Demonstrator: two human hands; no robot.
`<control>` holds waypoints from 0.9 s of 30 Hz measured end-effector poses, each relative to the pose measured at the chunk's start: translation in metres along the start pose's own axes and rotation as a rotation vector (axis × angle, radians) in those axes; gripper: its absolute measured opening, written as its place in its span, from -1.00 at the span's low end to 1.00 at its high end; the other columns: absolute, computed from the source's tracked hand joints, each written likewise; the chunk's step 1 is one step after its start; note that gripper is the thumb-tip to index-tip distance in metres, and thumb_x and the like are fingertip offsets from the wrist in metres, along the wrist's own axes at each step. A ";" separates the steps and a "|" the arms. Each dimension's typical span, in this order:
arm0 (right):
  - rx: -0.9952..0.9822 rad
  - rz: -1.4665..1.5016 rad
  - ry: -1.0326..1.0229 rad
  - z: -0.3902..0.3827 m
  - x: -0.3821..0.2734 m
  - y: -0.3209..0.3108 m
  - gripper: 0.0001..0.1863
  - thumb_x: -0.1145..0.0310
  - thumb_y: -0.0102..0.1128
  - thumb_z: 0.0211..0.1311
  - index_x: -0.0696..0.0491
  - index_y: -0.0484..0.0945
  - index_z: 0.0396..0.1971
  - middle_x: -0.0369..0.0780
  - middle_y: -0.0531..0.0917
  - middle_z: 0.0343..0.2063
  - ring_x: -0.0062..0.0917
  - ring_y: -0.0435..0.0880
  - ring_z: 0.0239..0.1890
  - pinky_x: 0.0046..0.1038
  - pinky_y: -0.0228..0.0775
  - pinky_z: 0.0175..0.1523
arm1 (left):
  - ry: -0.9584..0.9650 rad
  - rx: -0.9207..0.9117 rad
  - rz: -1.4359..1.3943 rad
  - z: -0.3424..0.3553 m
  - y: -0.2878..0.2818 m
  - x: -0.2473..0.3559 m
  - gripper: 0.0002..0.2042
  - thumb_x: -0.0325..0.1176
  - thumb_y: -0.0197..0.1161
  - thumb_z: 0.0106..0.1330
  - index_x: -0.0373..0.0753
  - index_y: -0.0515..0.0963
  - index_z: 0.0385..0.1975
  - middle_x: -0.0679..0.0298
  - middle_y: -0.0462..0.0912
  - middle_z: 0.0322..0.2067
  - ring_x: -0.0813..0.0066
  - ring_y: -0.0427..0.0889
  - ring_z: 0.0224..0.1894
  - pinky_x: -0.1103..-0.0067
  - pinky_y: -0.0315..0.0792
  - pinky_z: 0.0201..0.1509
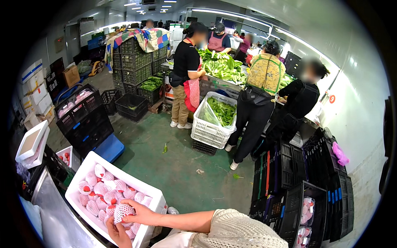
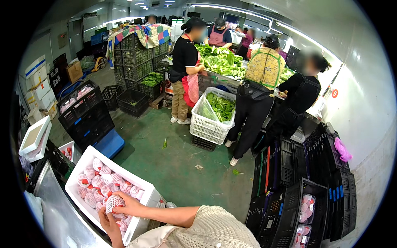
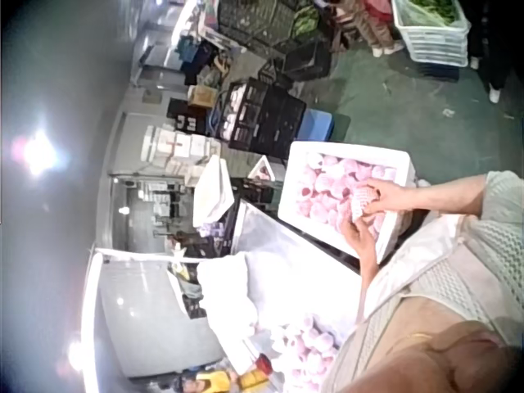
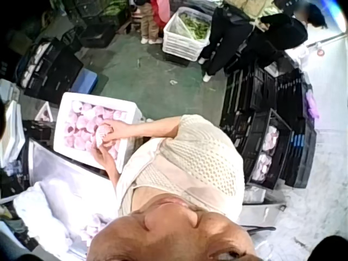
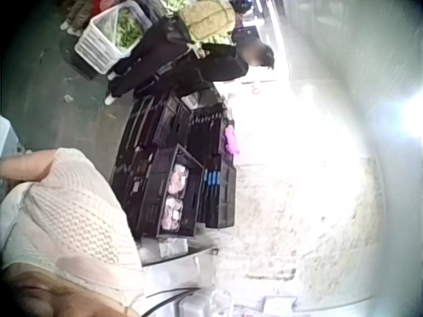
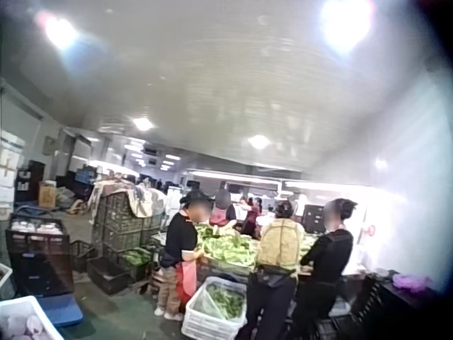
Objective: The person repeatedly picks red tomatoes from a white bin, wraps each one in a pink foam net, and places the wrapped tomatoes onto a metal table. The person handles the tomatoes one at a time throughout the clip.
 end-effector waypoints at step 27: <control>-0.091 -0.362 -0.437 -0.014 -0.028 0.010 -0.25 0.45 0.29 -0.02 0.00 0.33 0.29 -0.12 0.37 0.23 -0.29 0.41 0.25 -0.31 0.29 0.29 | -0.389 -0.296 -0.849 -0.023 0.017 0.062 -0.41 0.04 -0.13 0.53 -0.27 0.09 0.37 0.02 0.42 0.19 0.19 0.60 0.08 0.37 0.67 -0.06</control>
Point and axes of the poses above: each hand's wrist, its own z-axis towards the middle knuckle, its own y-axis out of the palm, x = y × z, the point moved 2 cm from there along z, towards the middle knuckle
